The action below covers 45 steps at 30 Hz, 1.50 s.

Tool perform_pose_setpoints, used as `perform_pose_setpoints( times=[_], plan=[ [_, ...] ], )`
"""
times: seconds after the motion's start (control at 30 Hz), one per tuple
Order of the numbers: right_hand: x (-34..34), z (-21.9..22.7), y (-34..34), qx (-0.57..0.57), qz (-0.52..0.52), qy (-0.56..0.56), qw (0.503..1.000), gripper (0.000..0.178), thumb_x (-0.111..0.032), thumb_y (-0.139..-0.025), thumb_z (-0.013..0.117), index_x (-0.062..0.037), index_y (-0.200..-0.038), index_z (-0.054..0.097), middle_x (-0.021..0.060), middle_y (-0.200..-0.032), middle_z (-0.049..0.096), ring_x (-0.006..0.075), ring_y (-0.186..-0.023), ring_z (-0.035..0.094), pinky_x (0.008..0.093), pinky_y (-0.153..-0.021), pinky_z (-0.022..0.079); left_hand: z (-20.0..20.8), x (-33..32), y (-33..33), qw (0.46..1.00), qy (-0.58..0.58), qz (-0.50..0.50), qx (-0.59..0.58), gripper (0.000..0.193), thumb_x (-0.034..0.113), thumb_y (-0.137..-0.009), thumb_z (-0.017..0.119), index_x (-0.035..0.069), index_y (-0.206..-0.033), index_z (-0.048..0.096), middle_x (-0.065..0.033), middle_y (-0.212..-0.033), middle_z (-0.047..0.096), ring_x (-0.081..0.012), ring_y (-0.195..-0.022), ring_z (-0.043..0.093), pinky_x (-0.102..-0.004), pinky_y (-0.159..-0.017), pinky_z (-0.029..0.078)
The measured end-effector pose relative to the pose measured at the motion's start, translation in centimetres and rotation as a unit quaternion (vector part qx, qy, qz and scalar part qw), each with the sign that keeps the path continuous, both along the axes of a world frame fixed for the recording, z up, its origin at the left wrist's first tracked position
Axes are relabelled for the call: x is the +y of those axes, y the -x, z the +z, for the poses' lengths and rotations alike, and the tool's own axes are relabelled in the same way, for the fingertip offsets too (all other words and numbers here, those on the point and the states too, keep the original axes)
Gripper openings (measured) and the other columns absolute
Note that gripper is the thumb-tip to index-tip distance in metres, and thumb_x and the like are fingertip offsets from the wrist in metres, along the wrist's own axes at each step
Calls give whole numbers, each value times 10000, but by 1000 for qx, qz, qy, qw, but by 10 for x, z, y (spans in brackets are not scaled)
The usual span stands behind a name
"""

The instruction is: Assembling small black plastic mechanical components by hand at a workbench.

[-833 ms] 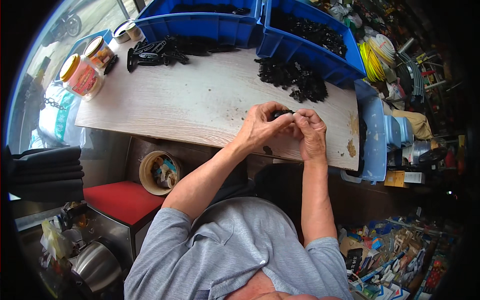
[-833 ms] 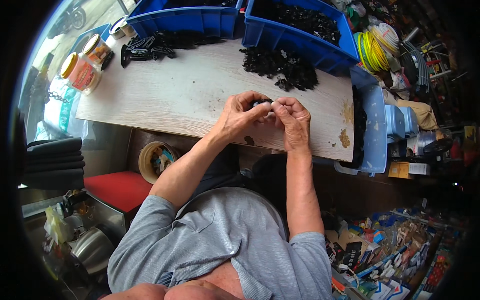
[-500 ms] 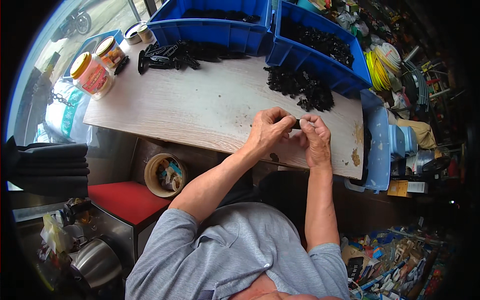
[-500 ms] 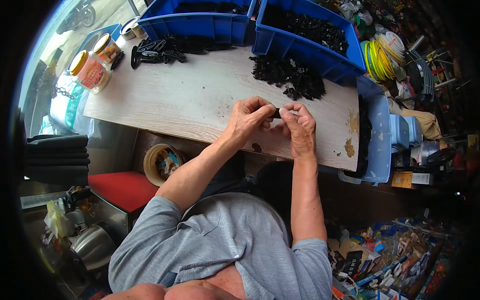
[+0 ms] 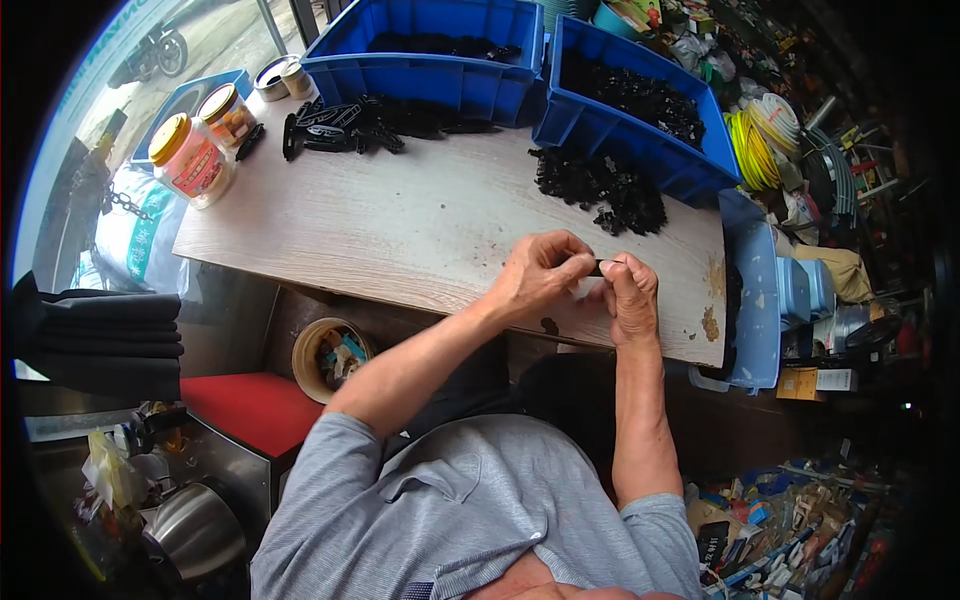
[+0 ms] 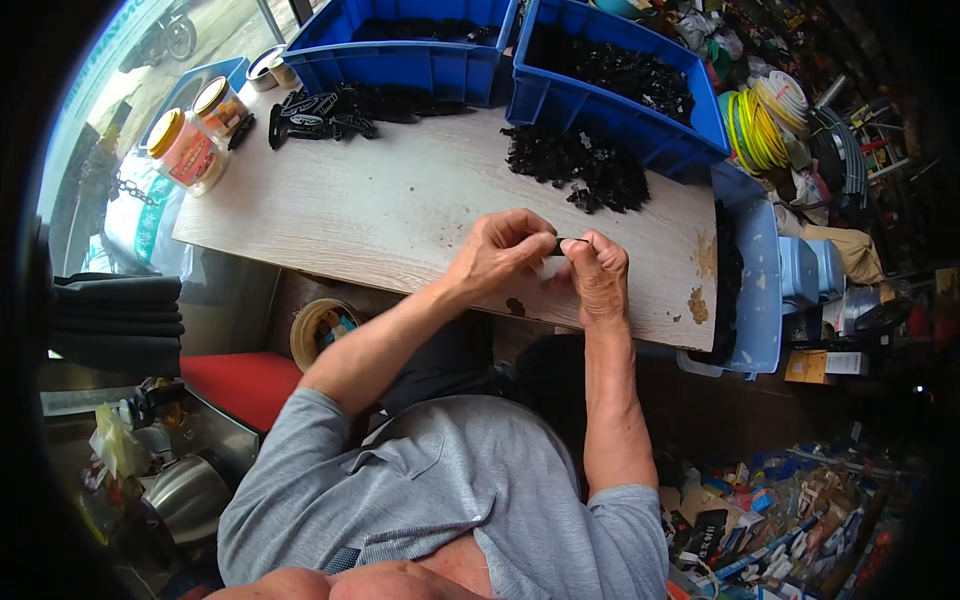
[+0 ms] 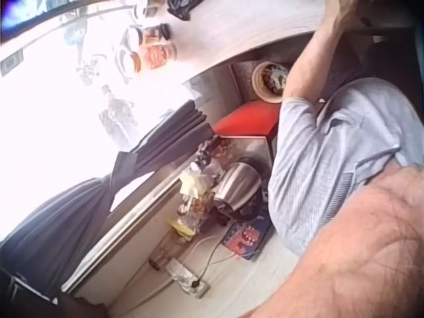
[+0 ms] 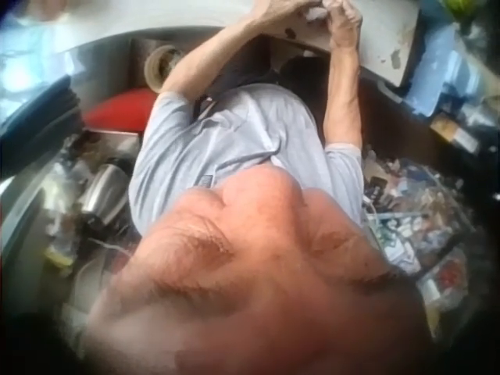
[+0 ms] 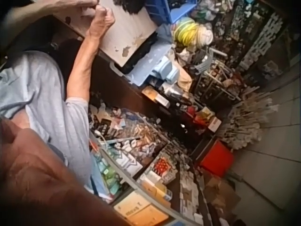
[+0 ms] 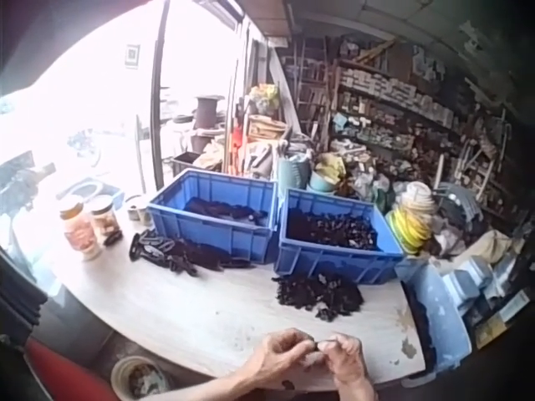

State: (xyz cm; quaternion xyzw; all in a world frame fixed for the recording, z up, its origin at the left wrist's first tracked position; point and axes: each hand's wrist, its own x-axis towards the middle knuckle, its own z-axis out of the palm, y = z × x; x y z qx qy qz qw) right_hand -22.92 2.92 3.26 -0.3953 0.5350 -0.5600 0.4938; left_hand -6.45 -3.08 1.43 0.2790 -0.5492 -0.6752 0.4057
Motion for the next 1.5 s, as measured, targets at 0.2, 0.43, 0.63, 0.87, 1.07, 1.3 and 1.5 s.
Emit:
perform_pose_setpoints(
  times=[0.2, 0.43, 0.63, 0.87, 1.07, 1.3, 1.5],
  plan=[
    [9, -6, 12, -111, -104, 20, 988, 420, -301, -902, 575, -122, -549, 435, 26, -436, 356, 212, -514, 574, 504, -647, 600, 4, -119, -48, 663, 518, 340, -421, 365, 168, -781, 743, 126, -1132, 652, -116, -1142, 625, -348, -1113, 535, -441, -910, 464],
    [20, 3, 84, -178, -388, -35, 904, 357, -378, -882, 658, -88, -762, 488, 43, -454, 385, 246, -500, 568, 531, -666, 605, -17, -148, -77, 619, 530, 264, -516, 343, 133, -803, 651, 158, -1146, 647, -46, -1105, 628, -276, -1063, 553, -441, -878, 414],
    [18, 5, 86, -92, -428, -38, 898, 230, -237, -856, 723, -50, -833, 591, 11, -440, 404, 195, -432, 560, 444, -580, 614, -15, -142, -82, 635, 546, 237, -493, 341, 117, -808, 653, 138, -1149, 645, -50, -1101, 647, -277, -1067, 559, -439, -908, 410],
    [-22, 3, 53, 24, -231, -124, 965, 244, -206, -849, 761, -33, -958, 626, 0, -488, 455, 123, -401, 504, 323, -439, 548, -14, -132, -81, 653, 552, 187, -485, 310, 140, -828, 656, 104, -1136, 652, -80, -1027, 680, -294, -1049, 578, -445, -930, 410],
    [-48, 11, 33, 119, -188, -176, 959, 235, -221, -845, 764, -43, -957, 660, 35, -657, 587, 100, -415, 507, 273, -379, 480, -13, -103, -69, 689, 558, 175, -428, 301, 148, -848, 648, 89, -1143, 643, -91, -1070, 651, -297, -1065, 563, -445, -951, 410],
    [-59, 13, 20, 223, -189, -176, 940, 198, -210, -836, 751, -40, -922, 696, 44, -702, 619, 109, -408, 486, 255, -365, 430, -16, -104, -70, 701, 527, 186, -444, 305, 231, -864, 687, 72, -1123, 661, -90, -1117, 633, -310, -1111, 541, -461, -960, 417],
    [-58, 8, 26, 258, -161, -169, 937, 161, -170, -859, 704, -32, -939, 689, 56, -697, 621, 117, -439, 526, 265, -368, 442, -5, -99, -70, 665, 579, 241, -406, 300, 227, -844, 714, 71, -1093, 656, -97, -1134, 637, -315, -1102, 549, -470, -958, 425]
  ],
)
